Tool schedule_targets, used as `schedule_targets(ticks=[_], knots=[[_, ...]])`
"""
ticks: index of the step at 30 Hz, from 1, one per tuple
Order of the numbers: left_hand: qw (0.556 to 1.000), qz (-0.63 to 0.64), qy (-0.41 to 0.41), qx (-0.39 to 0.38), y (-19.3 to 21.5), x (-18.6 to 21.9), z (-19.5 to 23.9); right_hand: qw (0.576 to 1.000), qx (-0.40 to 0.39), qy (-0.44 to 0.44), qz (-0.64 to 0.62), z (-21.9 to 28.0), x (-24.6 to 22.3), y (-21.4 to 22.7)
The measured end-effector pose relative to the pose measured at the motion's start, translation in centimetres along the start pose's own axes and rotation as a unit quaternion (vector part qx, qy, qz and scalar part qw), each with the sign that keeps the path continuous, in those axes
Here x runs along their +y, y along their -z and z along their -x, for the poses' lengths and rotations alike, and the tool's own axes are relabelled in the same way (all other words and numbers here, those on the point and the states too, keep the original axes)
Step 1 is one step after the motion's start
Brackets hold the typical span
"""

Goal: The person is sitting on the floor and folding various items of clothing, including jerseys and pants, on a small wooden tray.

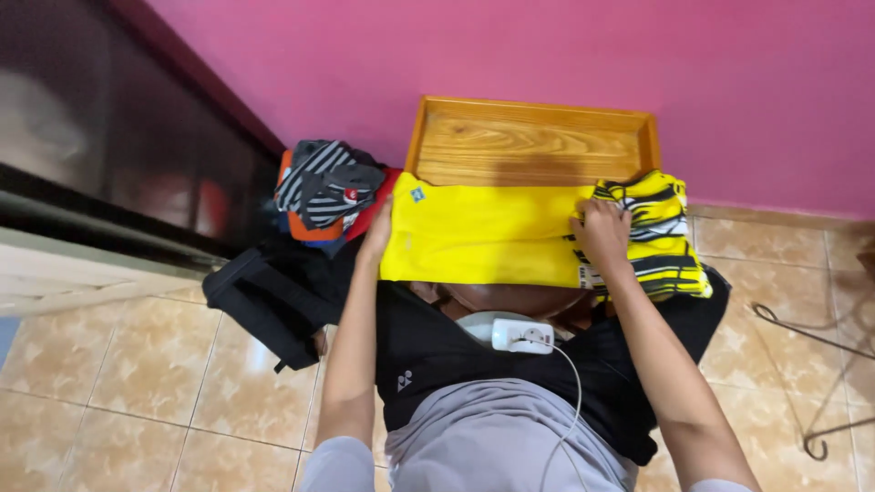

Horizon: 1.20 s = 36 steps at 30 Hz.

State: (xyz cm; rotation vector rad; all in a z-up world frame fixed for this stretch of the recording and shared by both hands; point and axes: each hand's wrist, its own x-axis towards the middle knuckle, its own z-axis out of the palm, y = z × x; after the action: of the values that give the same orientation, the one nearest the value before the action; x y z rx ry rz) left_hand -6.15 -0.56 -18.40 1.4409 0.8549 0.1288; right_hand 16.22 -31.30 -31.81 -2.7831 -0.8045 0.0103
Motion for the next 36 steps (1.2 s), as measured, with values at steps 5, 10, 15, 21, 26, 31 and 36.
schedule_targets(ticks=[5, 10, 15, 21, 26, 31, 36], knots=[[0.994, -0.083, 0.024, 0.066, 5.5, -11.3, -9.5, 0.992, 0.109, 0.03, -0.05, 2.7, -0.8, 1.2], [0.998, -0.015, 0.047, 0.033, 2.8, -6.4, -1.0, 0.997, 0.0, 0.02, -0.077, 7.3, -3.3, 4.3], [0.99, 0.13, 0.031, 0.041, 2.5, -10.8, -4.8, 0.988, -0.04, 0.008, -0.146, 6.6, -1.6, 0.3], [0.959, -0.075, -0.169, 0.215, 4.6, -12.4, -9.2, 0.979, 0.007, 0.006, -0.202, 7.4, -4.4, 4.0], [0.933, -0.183, -0.293, 0.097, -4.6, -7.4, -3.3, 0.835, -0.095, -0.043, -0.54, 5.5, -7.7, 2.1], [0.886, -0.31, -0.346, 0.003, -7.8, -4.1, 4.0, 0.676, -0.248, -0.182, -0.67, 1.5, -10.7, -5.5], [0.903, -0.418, -0.086, 0.055, -3.6, -11.7, -1.4, 0.804, -0.092, -0.067, -0.584, 0.0, -12.4, -8.5]])
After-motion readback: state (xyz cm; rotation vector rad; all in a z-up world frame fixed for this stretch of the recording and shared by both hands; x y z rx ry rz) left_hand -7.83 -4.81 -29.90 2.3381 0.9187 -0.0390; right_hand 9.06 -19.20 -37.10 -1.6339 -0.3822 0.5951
